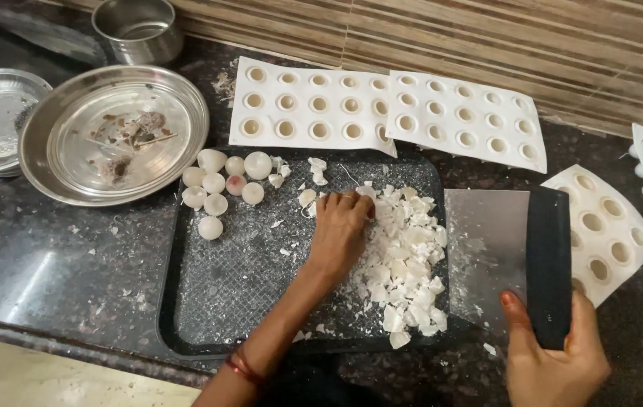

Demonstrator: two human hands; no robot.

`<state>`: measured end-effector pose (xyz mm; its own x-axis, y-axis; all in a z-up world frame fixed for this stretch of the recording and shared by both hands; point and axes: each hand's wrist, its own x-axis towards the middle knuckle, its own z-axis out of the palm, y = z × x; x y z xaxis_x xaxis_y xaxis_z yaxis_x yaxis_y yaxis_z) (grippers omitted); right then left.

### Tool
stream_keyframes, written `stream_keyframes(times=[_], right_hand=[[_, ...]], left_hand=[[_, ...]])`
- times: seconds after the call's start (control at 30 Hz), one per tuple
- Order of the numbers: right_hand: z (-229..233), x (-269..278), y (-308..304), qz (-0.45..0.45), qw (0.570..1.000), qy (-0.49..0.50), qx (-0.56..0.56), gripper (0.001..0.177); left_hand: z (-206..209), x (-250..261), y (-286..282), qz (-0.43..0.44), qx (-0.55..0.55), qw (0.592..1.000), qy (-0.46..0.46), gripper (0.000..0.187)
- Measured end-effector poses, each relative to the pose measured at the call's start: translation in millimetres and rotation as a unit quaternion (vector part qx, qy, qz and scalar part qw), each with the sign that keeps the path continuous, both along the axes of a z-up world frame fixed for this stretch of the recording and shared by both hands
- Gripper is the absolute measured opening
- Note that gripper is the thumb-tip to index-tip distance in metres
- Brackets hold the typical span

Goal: The person chops white wax chunks into smaller pieces on a black tray using a dough scraper, repeatedly gathering and repositioning the pile with their free hand. Candle molds and finished round candles sit on the counter beside the work area.

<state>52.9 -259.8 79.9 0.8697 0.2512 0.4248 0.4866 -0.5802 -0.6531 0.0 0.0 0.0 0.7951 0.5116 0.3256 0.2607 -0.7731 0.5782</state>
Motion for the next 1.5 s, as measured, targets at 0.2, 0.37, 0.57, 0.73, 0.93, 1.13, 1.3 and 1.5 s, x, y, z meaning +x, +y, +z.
stream_keyframes(times=[0.2,0.37,0.57,0.73,0.93,1.13,1.3,1.5], right_hand=[[5.3,-12.5,7.4,0.027,0.999,0.029,-0.011,0.038],[8.2,-21.8,17.7,0.050,0.998,0.037,-0.002,0.039],[0.8,-29.3,17.5,0.074,0.997,0.030,0.007,0.045],[10.3,-43.4,35.5,0.097,0.993,0.064,0.032,0.061],[10.0,-58.2,58.7,0.146,0.989,0.029,-0.014,0.069],[25.3,-67.7,74.0,0.204,0.976,-0.052,-0.055,0.065],[-11.9,-72.5,83.2,0.225,0.968,-0.085,-0.076,0.061],[-19.4,-61.9,88.6,0.251,0.963,-0.067,-0.075,0.065]], left_hand=[[2.7,-63.6,-24.3,-0.034,-0.346,0.936,-0.058,0.014],[1.8,-84.0,-43.9,0.026,-0.162,0.986,-0.017,0.016],[-0.1,-93.3,-42.0,0.047,-0.060,0.997,-0.021,0.015],[4.6,-107.7,-45.7,-0.002,-0.130,0.991,-0.043,0.024],[4.3,-114.8,-50.9,0.020,-0.114,0.992,-0.046,0.041],[2.0,-130.7,-51.6,0.087,-0.101,0.989,-0.068,0.048],[-5.0,-136.1,-49.9,0.147,-0.113,0.979,-0.084,0.044],[-2.5,-135.3,-50.1,0.145,-0.103,0.979,-0.101,0.042]])
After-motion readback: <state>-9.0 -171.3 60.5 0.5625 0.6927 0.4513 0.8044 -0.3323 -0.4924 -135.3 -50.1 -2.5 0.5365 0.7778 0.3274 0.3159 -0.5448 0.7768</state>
